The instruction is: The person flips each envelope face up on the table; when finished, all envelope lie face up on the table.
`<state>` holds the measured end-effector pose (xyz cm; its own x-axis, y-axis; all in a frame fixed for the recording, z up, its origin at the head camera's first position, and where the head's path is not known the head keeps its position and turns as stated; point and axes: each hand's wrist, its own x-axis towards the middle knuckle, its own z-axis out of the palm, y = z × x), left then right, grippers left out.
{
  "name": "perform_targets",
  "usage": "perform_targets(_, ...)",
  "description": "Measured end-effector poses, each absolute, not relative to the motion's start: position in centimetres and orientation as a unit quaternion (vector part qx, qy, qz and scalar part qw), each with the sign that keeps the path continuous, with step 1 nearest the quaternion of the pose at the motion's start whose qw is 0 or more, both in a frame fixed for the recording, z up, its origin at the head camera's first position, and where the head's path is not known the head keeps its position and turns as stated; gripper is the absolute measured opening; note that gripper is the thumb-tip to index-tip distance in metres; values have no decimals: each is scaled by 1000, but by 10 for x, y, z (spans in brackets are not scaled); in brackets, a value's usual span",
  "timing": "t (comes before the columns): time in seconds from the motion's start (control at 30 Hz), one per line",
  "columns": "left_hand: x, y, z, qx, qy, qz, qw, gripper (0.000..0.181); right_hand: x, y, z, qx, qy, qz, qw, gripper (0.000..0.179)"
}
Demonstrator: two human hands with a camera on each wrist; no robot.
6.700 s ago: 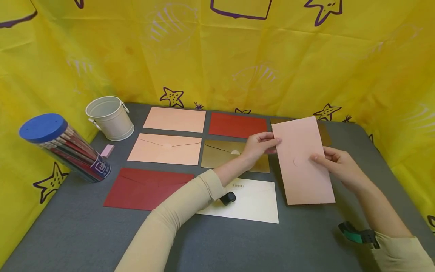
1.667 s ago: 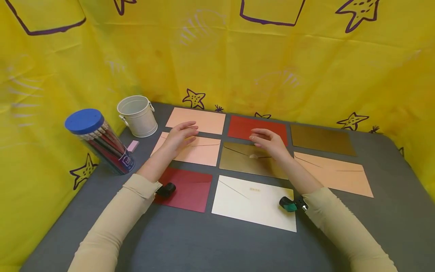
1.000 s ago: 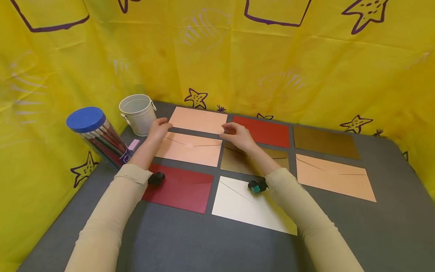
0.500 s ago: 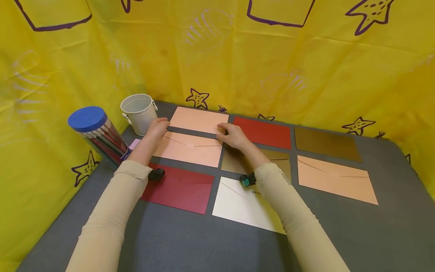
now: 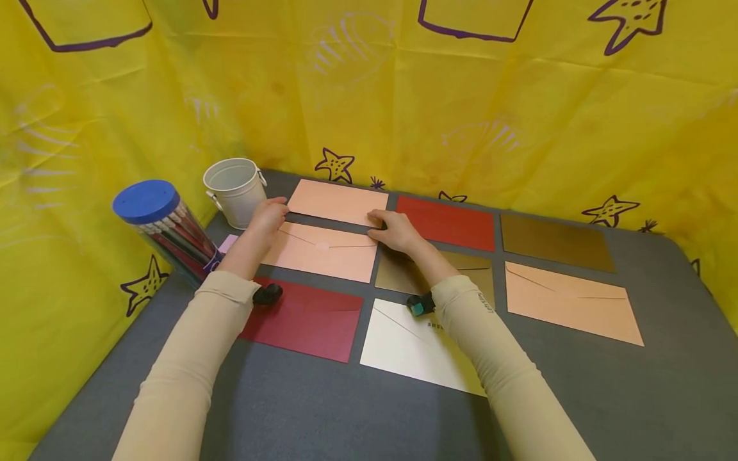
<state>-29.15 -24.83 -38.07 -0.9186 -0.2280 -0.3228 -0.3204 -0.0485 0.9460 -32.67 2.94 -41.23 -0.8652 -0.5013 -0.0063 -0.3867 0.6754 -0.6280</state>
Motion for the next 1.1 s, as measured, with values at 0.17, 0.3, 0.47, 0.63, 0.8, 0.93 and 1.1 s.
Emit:
perform_targets(0.17,-292,-243,-385,-219,671,708,-11,53,-327,29,-413,-240,912,-324,81,51)
perform_targets(0.3,-293,-237,-385,-244,609,754,-47,50,-328,29,-413,-236,914,-322,74,51)
perform_targets(0.47,-297,-229,-386,-264,557,784,-80,46,-328,26,-413,-236,917,-316,65,49)
perform_targets(0.63,-301,-225,-387,-276,539,790,-95,40,-329,24,-412,-242,920,-303,52,48)
perform_targets(0.8,-301,-227,-387,-274,521,803,-99,39,-330,20,-411,-250,923,-291,36,47)
perform_targets(0.93,-299,-228,-387,-272,512,809,-98,38,-329,15,-407,-257,929,-267,20,46)
perform_targets(1.1,-297,-228,-386,-268,494,821,-101,38,-328,9,-404,-251,941,-228,-10,40)
